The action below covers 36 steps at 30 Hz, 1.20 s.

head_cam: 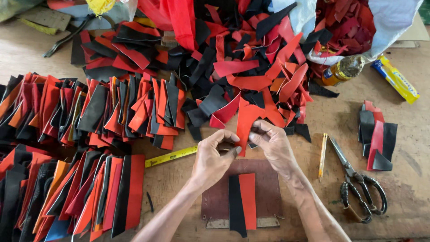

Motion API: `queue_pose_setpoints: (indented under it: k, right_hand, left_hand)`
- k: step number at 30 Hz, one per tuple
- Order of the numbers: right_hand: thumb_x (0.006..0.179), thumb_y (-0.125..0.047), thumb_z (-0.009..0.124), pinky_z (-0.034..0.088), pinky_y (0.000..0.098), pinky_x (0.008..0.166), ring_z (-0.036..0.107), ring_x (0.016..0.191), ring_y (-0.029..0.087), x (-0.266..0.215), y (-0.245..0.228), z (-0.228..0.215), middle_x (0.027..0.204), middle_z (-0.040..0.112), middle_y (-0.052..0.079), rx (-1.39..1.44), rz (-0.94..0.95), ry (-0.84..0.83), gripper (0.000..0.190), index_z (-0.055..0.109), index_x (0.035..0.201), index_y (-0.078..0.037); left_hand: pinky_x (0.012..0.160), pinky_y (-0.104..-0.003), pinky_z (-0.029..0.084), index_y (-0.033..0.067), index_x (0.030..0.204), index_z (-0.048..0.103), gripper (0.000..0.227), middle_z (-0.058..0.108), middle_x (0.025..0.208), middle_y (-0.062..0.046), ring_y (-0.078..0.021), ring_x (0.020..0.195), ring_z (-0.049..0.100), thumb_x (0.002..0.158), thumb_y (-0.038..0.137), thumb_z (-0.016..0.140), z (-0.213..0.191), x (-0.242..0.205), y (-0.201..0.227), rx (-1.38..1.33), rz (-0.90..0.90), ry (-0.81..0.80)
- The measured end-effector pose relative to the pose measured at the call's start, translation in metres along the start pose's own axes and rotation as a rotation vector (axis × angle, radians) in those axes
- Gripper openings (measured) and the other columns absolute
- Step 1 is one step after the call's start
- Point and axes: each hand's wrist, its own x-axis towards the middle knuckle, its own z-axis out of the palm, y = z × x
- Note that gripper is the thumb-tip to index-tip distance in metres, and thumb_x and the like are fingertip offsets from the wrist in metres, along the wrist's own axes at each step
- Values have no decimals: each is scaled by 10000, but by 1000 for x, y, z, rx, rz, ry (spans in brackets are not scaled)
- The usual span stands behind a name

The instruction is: The person selects red and black leather pieces, aligns them on a wooden board, measures with a yellow ruler, marks with a pencil, and cuts the red leather with shears. The cut piece is placed aside while additional pieces remain on the table.

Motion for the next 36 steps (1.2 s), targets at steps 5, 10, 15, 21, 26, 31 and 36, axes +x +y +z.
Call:
queue_pose_setpoints:
  k: [5, 10, 15, 21, 26, 31, 36]
  right_hand:
    - [1021, -101, 659, 497, 236, 855, 590, 952, 58, -6, 2, -1, 1042, 665, -12, -18, -72, -4, 189, 690, 1141, 41]
    - [1019, -96, 692, 496, 246, 803, 575, 896, 75, -3, -5, -21, 984, 653, 10, -397, -137, 206, 175, 692, 1124, 44]
    - [956, -73, 677, 547, 220, 878, 669, 978, 59, -1, -12, -61, 1114, 733, 10, -272, -167, 271, 351, 655, 1299, 0]
    - [936, -62, 738, 561, 239, 852, 674, 933, 88, -3, 5, -67, 1058, 743, 55, -419, -119, 293, 338, 691, 1257, 31]
    - [855, -67, 777, 566, 233, 853, 677, 932, 55, -7, -8, -58, 1072, 767, 5, -392, 5, 71, 356, 732, 1204, -10]
    - [850, -69, 794, 553, 236, 782, 663, 856, 61, -14, -22, -32, 971, 780, 17, -407, 149, -107, 290, 783, 1138, -33]
    - [798, -81, 830, 556, 234, 772, 689, 839, 52, -16, -33, -13, 898, 810, 17, -577, 77, -247, 203, 808, 994, -35]
  left_hand:
    - [710, -241, 580, -1, 968, 713, 162, 778, 877, -46, -69, 793, 710, 816, -28, 762, 2, -2, 4, 72, 9, -13]
    - [825, -315, 589, 13, 1071, 700, 274, 764, 1019, -85, -181, 925, 736, 831, -112, 657, -9, -3, 5, 278, 436, 46]
    - [859, -436, 503, 34, 1248, 676, 515, 622, 1095, -153, -330, 967, 586, 752, -103, 688, -30, 5, 4, 797, 633, 177]
    - [889, -426, 497, 37, 1310, 645, 622, 563, 1087, -147, -316, 1002, 569, 709, -125, 645, -32, 17, 4, 998, 570, 161]
    - [877, -407, 520, 3, 1237, 657, 355, 606, 1062, -148, -307, 976, 607, 883, -29, 658, -27, -7, 11, 673, 595, 102]
    - [1035, -428, 527, 23, 1093, 695, 281, 671, 1187, -136, -335, 1155, 629, 815, 10, 659, -10, -76, 10, 653, 573, -273]
    - [1069, -485, 428, -125, 1345, 542, 632, 492, 1442, -252, -402, 1329, 477, 851, 220, 730, 28, -124, -12, 791, 454, -382]
